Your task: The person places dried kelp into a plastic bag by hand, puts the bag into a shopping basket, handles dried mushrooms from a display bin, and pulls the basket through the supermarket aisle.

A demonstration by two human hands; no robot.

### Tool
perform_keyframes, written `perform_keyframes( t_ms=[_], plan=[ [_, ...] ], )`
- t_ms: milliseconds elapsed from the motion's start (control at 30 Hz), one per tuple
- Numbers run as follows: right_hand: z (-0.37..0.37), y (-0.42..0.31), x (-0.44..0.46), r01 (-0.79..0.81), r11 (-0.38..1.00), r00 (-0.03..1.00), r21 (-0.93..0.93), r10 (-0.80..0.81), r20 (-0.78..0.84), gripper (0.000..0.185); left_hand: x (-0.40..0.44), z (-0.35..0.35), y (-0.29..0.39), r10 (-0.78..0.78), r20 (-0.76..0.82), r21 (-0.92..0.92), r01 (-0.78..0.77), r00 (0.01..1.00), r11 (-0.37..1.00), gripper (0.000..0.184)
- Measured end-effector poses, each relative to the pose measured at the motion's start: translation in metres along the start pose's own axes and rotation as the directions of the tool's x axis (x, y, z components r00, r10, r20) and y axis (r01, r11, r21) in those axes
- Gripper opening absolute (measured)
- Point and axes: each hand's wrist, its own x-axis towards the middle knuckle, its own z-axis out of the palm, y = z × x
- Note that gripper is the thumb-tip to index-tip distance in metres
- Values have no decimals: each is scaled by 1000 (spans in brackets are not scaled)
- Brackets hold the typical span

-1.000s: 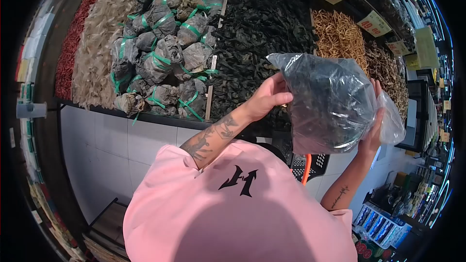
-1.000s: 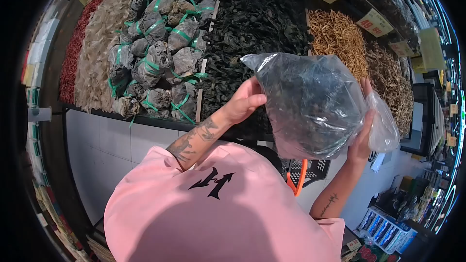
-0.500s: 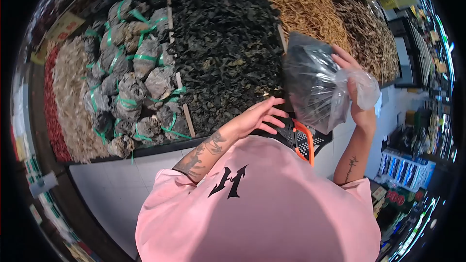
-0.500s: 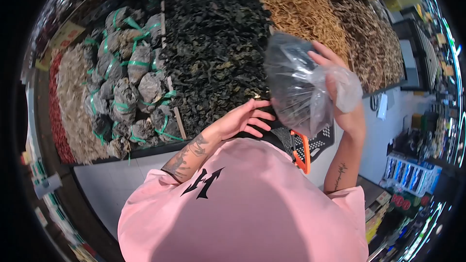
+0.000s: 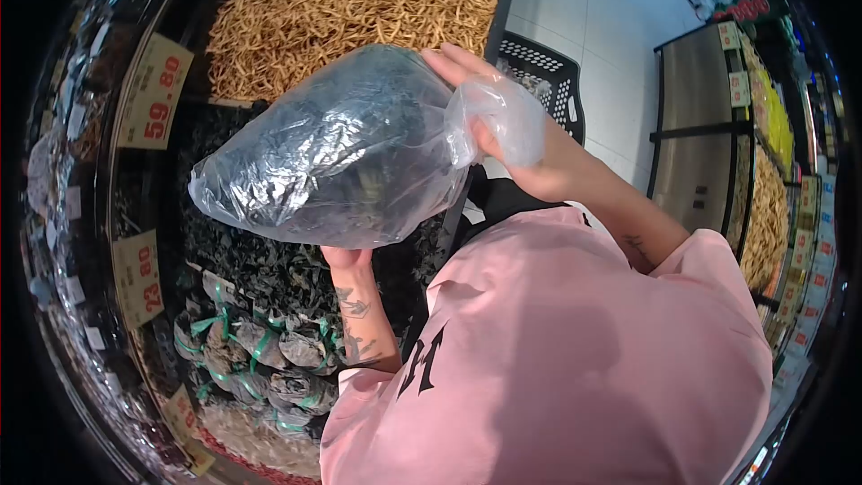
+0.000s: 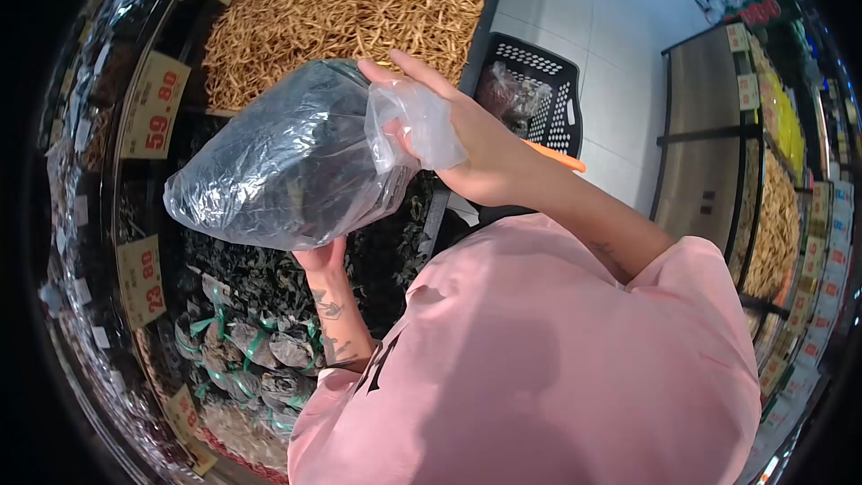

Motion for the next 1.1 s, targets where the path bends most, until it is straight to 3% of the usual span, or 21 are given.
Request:
perform_keyframes(
  t_ms=[33,67,100,133,167,200,233,300,367,400,467,567,633,667,700,767,867,967,1000,1033,1100],
  plan=[
    [-6,10,-7,-24,1000,1000,19,24,-18,53,5,-1,3,-33,-11,2,33,999,999,51],
    [-12,21,-13,-42,998,999,40,43,-32,53,17,7,-1,-41,26,142,37,999,989,48],
    [-19,36,-20,-6,999,986,42,13,-167,52,32,15,-5,-52,62,280,33,997,959,45],
    [-38,44,-25,-191,960,965,203,221,-140,52,47,36,-15,-98,47,389,72,994,918,40],
    [-54,62,-29,-356,901,861,250,420,-286,51,63,56,-25,-143,32,494,109,989,863,36],
    [-86,90,-35,-435,876,791,209,482,-376,46,78,76,-35,-188,17,590,142,982,795,32],
    [-107,105,-36,-323,889,766,326,447,-461,48,87,88,-45,-216,71,710,103,974,697,33],
    [-154,130,-50,-404,857,707,319,514,-485,45,96,100,-63,-305,77,799,125,949,588,31],
    [-189,158,-64,-572,800,581,182,552,-599,48,99,108,-84,-401,70,831,169,913,530,30],
    [-204,180,-72,-569,799,578,192,555,-599,48,100,110,-96,-447,62,852,186,892,489,29],
    [-222,223,-87,-668,742,529,-61,416,-740,54,100,110,-125,-522,21,871,241,853,429,28],
    [-234,271,-98,-706,683,590,-187,421,-689,56,104,108,-177,-562,20,969,124,827,216,32],
    [-234,326,-100,-736,657,564,-166,458,-687,54,108,104,-218,-554,123,991,-133,824,23,39],
    [-234,348,-99,-722,656,618,-223,464,-635,50,108,99,-240,-567,190,970,-243,802,-20,46],
    [-232,371,-96,-700,659,669,-277,468,-577,47,106,96,-261,-617,133,961,-254,776,-113,53],
    [-220,436,-99,-650,732,702,-207,473,-531,40,102,92,-299,-682,101,899,-361,724,-249,59],
    [-198,511,-100,-703,689,679,-177,576,-455,36,99,68,-344,-787,-97,781,-444,609,-439,60],
    [-177,560,-102,-727,666,672,-169,640,-372,31,115,40,-368,-816,-155,643,-570,558,-512,26],
    [-170,581,-103,-727,672,669,-141,646,-368,31,121,26,-375,-842,-78,663,-603,533,-443,13],
    [-162,589,-103,-721,681,670,-124,641,-375,31,124,27,-375,-836,-29,678,-604,547,-419,12],
    [-150,605,-102,-739,665,656,-107,675,-338,31,128,30,-372,-852,-93,702,-572,516,-423,13]
  ],
)
